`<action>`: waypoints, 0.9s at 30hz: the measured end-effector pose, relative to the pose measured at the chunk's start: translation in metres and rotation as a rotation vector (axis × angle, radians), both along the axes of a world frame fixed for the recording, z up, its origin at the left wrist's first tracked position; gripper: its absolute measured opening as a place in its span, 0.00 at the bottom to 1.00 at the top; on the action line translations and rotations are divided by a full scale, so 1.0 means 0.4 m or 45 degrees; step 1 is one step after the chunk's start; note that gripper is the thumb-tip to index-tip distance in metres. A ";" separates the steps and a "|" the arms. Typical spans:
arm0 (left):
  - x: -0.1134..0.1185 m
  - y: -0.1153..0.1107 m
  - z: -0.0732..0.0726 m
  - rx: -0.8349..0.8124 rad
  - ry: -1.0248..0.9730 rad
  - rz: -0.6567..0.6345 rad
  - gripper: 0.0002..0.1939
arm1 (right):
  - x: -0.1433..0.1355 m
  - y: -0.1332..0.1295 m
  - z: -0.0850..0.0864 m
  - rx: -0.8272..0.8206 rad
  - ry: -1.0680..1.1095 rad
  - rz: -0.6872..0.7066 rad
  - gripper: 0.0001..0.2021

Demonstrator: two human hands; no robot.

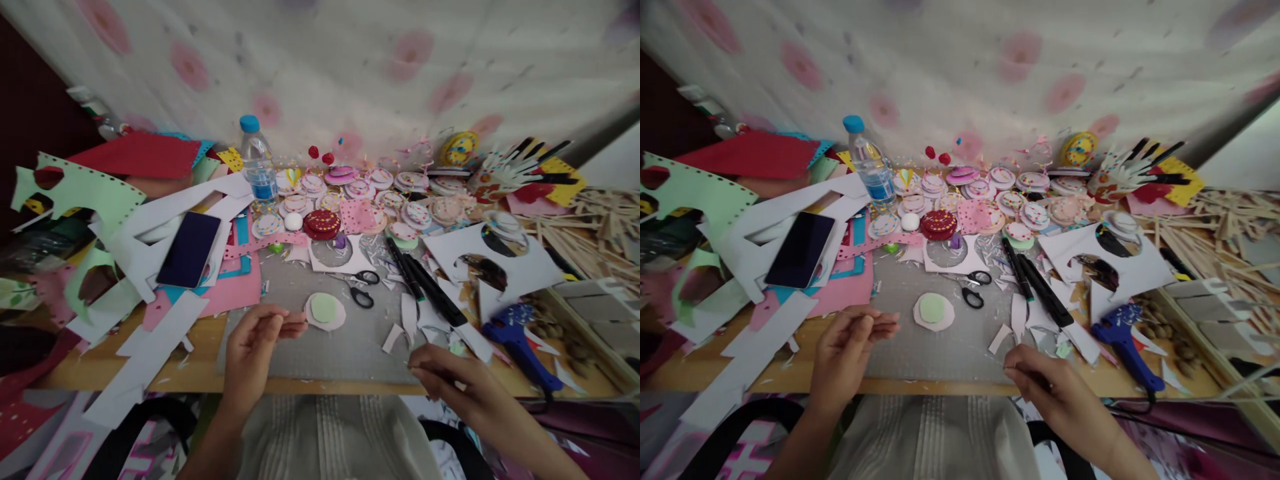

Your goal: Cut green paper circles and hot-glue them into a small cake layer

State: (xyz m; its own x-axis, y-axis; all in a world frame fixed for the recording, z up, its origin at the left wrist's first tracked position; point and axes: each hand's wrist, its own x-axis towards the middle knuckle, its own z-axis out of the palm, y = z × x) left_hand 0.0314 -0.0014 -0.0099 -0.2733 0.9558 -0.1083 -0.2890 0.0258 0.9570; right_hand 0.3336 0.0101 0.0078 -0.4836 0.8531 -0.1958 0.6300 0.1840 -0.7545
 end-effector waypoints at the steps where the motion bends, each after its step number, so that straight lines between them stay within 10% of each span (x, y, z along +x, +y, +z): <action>1: 0.000 -0.001 -0.003 0.005 0.051 -0.008 0.08 | 0.005 0.005 -0.002 0.070 -0.050 0.033 0.11; 10: 0.036 0.017 -0.012 -0.132 0.018 0.156 0.09 | -0.039 -0.013 0.030 1.255 -0.078 -0.245 0.14; 17: 0.038 0.035 -0.011 -0.195 -0.072 0.216 0.10 | -0.059 -0.054 -0.011 1.292 -0.049 -0.221 0.15; 27: -0.095 0.065 0.019 0.019 0.299 0.648 0.04 | 0.088 0.008 -0.007 1.303 -0.165 -0.399 0.16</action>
